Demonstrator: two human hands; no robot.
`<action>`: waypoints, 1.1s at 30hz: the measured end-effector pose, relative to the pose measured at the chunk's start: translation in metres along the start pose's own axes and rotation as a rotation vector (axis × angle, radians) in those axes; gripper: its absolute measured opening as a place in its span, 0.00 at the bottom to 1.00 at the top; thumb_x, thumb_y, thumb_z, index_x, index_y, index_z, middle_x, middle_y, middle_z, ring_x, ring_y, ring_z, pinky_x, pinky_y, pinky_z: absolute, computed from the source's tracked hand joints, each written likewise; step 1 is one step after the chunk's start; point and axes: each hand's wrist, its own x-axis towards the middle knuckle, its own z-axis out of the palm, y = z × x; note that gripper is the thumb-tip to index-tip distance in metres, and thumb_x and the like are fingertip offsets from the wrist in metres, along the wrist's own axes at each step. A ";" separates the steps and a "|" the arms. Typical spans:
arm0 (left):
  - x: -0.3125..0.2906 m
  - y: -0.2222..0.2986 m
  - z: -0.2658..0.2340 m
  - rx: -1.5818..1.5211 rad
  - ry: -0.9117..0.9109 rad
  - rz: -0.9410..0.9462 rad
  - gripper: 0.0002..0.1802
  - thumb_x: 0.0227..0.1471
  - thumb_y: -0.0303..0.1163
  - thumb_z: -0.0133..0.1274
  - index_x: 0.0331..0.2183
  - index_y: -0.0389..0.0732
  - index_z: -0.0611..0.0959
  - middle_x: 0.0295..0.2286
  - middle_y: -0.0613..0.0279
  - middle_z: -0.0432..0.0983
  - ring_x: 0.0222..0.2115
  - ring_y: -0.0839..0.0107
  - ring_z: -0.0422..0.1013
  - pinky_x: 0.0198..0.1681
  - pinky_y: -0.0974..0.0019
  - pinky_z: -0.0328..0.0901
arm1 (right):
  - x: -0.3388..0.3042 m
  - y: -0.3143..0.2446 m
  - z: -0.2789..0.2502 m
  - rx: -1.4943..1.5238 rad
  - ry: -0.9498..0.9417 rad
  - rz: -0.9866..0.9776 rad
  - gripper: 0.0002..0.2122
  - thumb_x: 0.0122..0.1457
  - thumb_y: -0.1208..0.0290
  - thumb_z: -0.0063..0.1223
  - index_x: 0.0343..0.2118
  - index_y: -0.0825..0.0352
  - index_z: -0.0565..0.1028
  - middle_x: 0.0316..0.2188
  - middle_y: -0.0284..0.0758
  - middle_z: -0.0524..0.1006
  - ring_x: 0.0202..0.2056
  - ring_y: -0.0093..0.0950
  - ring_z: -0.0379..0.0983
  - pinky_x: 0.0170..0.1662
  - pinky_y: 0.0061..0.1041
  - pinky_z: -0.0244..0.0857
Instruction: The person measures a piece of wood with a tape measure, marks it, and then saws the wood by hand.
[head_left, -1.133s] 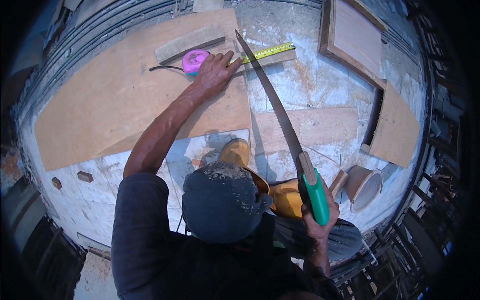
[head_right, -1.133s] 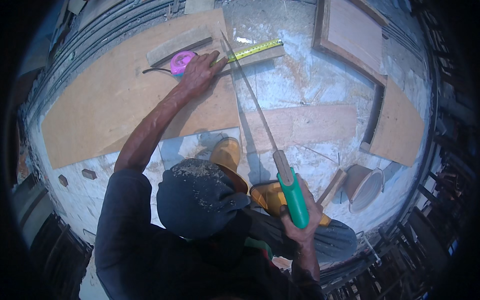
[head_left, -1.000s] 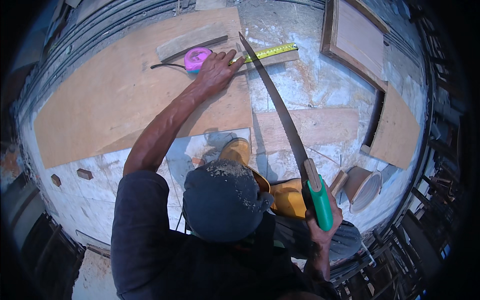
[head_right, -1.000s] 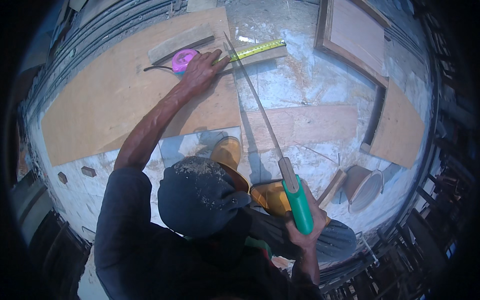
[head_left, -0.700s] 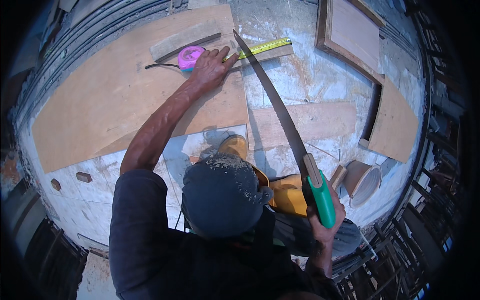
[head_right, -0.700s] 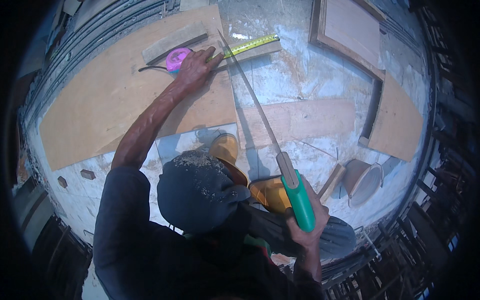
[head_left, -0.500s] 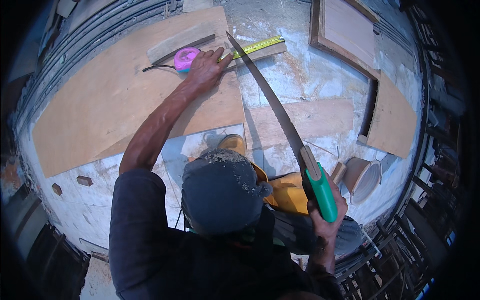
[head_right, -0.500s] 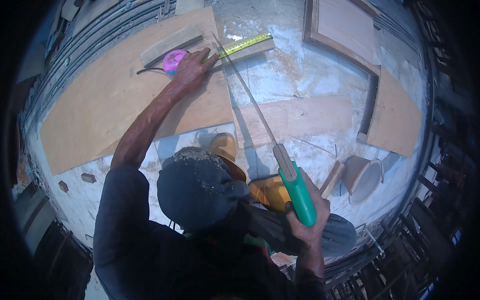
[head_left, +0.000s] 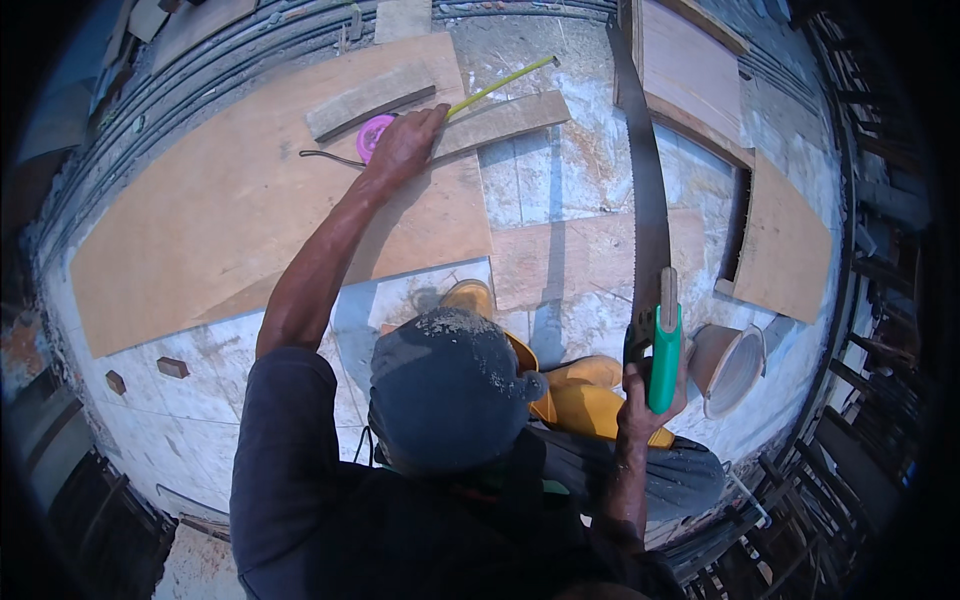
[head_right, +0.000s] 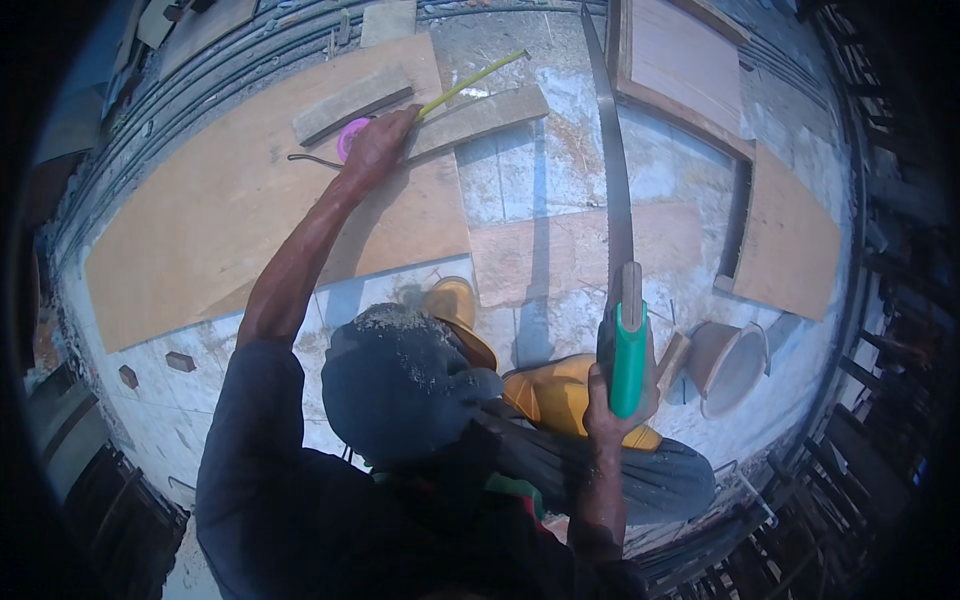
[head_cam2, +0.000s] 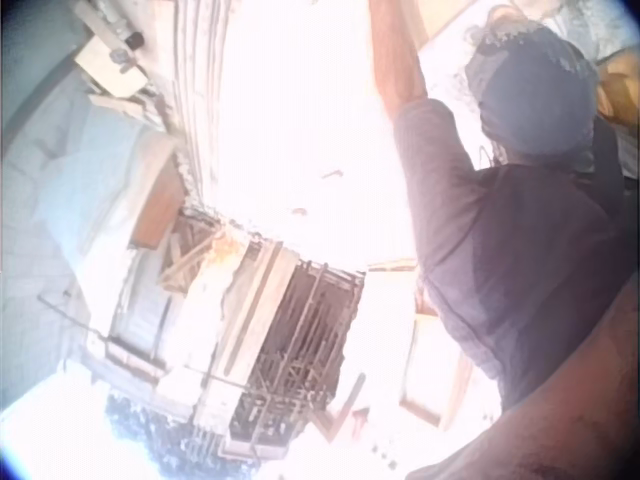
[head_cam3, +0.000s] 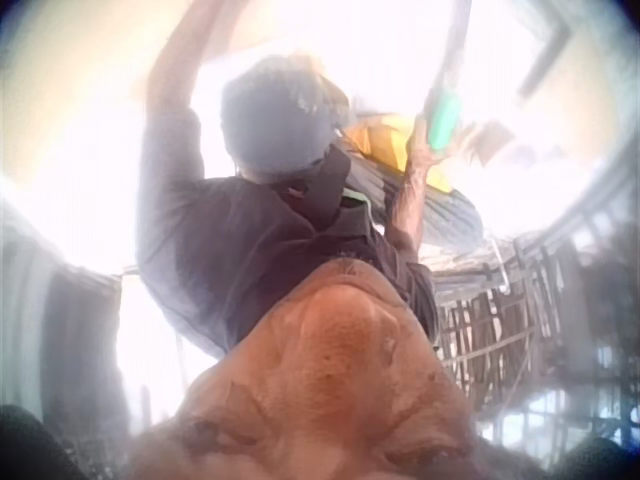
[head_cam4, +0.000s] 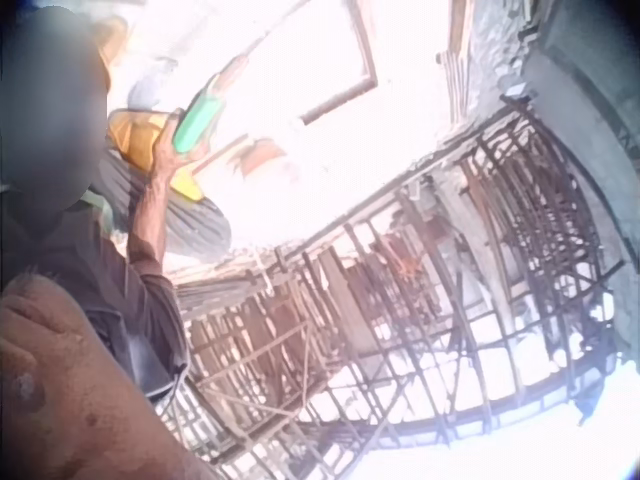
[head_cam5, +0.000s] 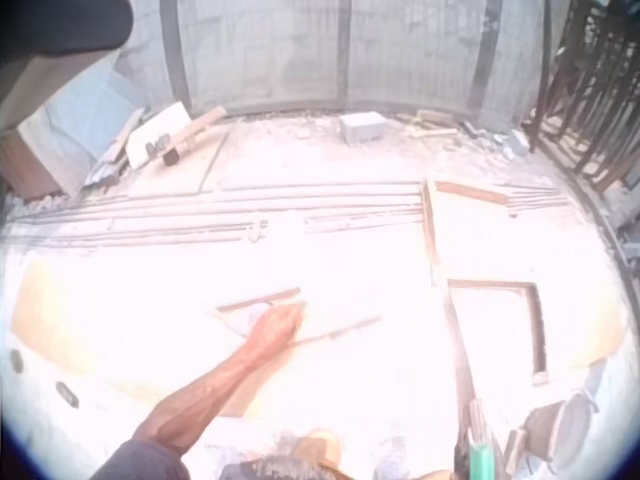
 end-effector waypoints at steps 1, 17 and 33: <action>-0.002 -0.004 0.001 0.015 -0.006 0.002 0.27 0.49 0.21 0.52 0.54 0.40 0.73 0.35 0.51 0.77 0.35 0.51 0.76 0.36 0.53 0.71 | 0.005 0.006 0.016 -0.021 0.033 -0.040 0.31 0.49 0.76 0.60 0.59 0.75 0.68 0.24 0.32 0.76 0.22 0.20 0.70 0.26 0.22 0.66; -0.165 -0.058 -0.097 0.734 0.139 -0.628 0.23 0.52 0.22 0.51 0.52 0.42 0.74 0.32 0.60 0.76 0.23 0.62 0.75 0.24 0.59 0.71 | 0.001 0.170 0.071 -0.915 -0.461 -0.109 0.50 0.41 0.77 0.66 0.70 0.57 0.51 0.28 0.39 0.77 0.33 0.42 0.76 0.50 0.43 0.68; -0.158 0.018 -0.139 0.216 0.319 -0.432 0.18 0.51 0.18 0.52 0.46 0.38 0.80 0.41 0.51 0.77 0.42 0.55 0.74 0.45 0.55 0.69 | -0.005 0.198 0.086 -0.824 -0.546 -0.044 0.54 0.44 0.74 0.68 0.71 0.62 0.42 0.38 0.49 0.79 0.33 0.51 0.76 0.39 0.47 0.70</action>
